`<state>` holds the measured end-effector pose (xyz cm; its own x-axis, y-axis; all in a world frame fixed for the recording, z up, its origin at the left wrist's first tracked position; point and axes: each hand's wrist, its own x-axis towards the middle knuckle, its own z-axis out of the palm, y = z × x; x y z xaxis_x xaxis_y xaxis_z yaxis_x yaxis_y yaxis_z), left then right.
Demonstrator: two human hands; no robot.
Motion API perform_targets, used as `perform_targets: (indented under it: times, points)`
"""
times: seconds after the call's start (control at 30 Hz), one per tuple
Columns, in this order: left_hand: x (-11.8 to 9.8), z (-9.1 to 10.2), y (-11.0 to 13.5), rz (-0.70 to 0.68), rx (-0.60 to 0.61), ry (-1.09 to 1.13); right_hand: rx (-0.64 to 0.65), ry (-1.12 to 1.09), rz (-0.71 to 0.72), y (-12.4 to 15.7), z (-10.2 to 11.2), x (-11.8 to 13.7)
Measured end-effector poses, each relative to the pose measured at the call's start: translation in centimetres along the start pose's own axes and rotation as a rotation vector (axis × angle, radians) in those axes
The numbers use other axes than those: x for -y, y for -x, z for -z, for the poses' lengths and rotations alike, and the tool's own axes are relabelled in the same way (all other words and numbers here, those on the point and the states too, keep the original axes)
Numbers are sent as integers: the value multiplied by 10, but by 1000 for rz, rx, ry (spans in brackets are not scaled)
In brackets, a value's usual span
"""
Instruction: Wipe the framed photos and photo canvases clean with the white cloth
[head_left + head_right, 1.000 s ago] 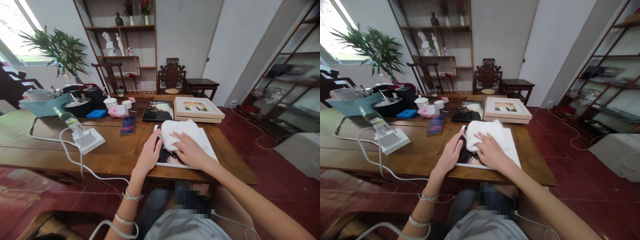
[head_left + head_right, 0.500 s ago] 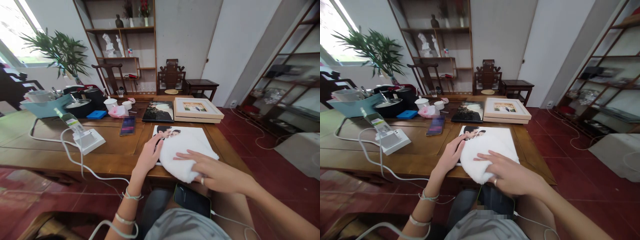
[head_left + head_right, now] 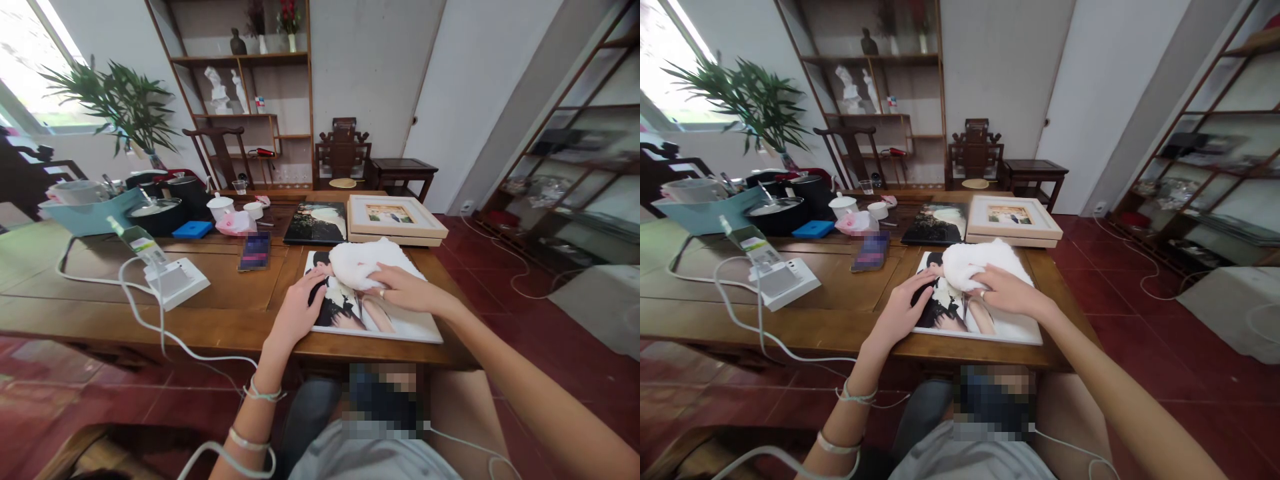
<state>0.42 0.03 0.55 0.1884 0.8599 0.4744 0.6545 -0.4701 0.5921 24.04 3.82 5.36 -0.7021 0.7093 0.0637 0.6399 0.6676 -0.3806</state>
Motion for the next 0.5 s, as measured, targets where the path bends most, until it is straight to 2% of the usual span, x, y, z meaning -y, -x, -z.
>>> perform_targets:
  times: [0.17,0.3,0.4,0.5]
  points:
    - [1,0,-1,-19,-11,-6,17,32,66,-37,5,19]
    - [0,1,-1,-17,-11,-31,5,33,80,-55,1,30]
    - [0,1,-1,-26,-9,-28,-9,43,62,-57,-1,30]
    - [1,1,-1,-24,-9,-18,-25,55,32,-44,-2,23]
